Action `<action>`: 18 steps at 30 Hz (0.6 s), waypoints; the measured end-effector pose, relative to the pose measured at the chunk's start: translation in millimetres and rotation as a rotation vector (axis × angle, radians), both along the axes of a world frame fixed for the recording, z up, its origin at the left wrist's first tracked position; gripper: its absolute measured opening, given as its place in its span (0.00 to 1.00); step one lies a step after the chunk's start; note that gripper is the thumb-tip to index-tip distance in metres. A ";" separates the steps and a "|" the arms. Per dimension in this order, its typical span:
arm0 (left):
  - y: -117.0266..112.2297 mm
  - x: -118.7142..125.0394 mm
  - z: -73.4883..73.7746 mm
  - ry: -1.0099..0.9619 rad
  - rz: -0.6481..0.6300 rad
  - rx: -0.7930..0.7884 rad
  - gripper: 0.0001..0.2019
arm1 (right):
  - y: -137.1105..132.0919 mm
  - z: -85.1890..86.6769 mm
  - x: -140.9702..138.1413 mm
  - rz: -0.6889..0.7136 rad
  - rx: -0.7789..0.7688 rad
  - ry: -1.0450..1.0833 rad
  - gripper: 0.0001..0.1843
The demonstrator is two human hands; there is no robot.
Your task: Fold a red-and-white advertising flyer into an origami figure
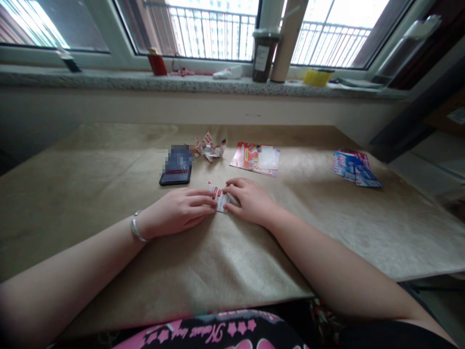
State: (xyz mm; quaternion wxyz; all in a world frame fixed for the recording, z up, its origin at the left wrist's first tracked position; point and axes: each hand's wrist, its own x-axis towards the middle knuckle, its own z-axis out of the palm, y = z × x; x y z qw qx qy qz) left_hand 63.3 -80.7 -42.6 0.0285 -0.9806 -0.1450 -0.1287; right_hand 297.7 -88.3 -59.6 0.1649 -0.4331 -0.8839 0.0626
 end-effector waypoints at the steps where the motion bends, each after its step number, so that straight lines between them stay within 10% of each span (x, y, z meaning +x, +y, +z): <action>1: 0.1 0.1 0.2 -0.008 -0.003 0.003 0.12 | 0.1 -1.3 -0.4 0.023 0.005 0.008 0.19; 18: 7.0 -2.1 -9.3 -0.104 0.221 -0.017 0.10 | -1.3 6.0 -1.6 0.209 0.139 -0.015 0.13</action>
